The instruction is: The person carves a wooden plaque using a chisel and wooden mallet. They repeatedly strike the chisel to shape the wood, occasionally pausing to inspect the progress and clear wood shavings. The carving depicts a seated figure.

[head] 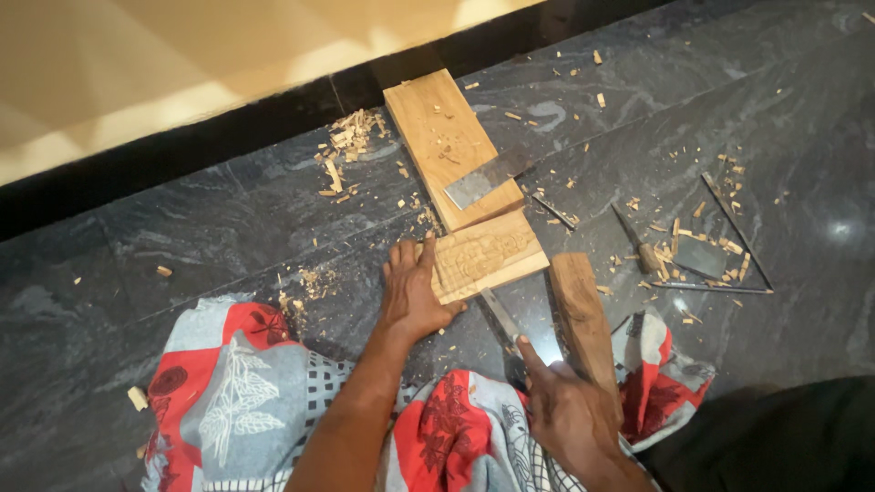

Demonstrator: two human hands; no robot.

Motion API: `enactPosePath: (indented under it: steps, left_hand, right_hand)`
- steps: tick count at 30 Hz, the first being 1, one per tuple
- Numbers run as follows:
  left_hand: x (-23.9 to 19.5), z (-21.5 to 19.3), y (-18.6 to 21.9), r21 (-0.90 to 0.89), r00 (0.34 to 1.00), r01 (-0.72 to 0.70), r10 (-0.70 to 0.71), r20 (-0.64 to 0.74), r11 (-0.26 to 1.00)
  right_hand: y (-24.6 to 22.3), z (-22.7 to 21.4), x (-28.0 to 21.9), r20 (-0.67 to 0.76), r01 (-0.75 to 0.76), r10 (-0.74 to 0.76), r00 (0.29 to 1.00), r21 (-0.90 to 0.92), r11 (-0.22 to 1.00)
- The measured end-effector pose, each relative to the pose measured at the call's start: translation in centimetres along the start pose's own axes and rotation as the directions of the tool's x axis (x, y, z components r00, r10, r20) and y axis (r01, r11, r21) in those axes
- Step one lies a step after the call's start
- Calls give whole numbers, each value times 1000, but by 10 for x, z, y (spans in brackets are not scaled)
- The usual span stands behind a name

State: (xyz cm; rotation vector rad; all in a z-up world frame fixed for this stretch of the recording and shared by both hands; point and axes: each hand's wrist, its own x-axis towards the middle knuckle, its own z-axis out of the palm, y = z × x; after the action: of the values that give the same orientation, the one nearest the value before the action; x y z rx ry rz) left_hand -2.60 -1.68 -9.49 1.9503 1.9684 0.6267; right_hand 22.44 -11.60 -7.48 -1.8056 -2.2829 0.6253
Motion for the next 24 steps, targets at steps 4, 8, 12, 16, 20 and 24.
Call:
enactPosePath:
  steps: [4, 8, 12, 16, 20, 24]
  left_hand:
    - [0, 0, -2, -22, 1000, 3, -3, 8, 1000]
    - [3, -1, -2, -16, 1000, 11, -11, 11, 1000]
    - [0, 0, -4, -27, 1000, 2, -2, 7, 1000]
    - [-1, -7, 0, -13, 1000, 8, -8, 28, 1000]
    - [1, -9, 2, 8, 999, 19, -20, 37, 1000]
    - [-1, -5, 1, 26, 1000, -1, 0, 28, 1000]
  right_hand:
    - [6, 15, 1, -36, 72, -74, 997, -45, 996]
    - [12, 23, 3, -96, 187, -196, 976, -90, 978]
    - [15, 28, 5, -117, 257, -273, 955, -132, 957]
    - [10, 24, 7, -11, 143, -145, 989, -109, 984]
    - [9, 20, 5, -124, 242, -262, 957, -156, 958]
    - [11, 19, 2, -81, 221, -229, 970, -100, 970]
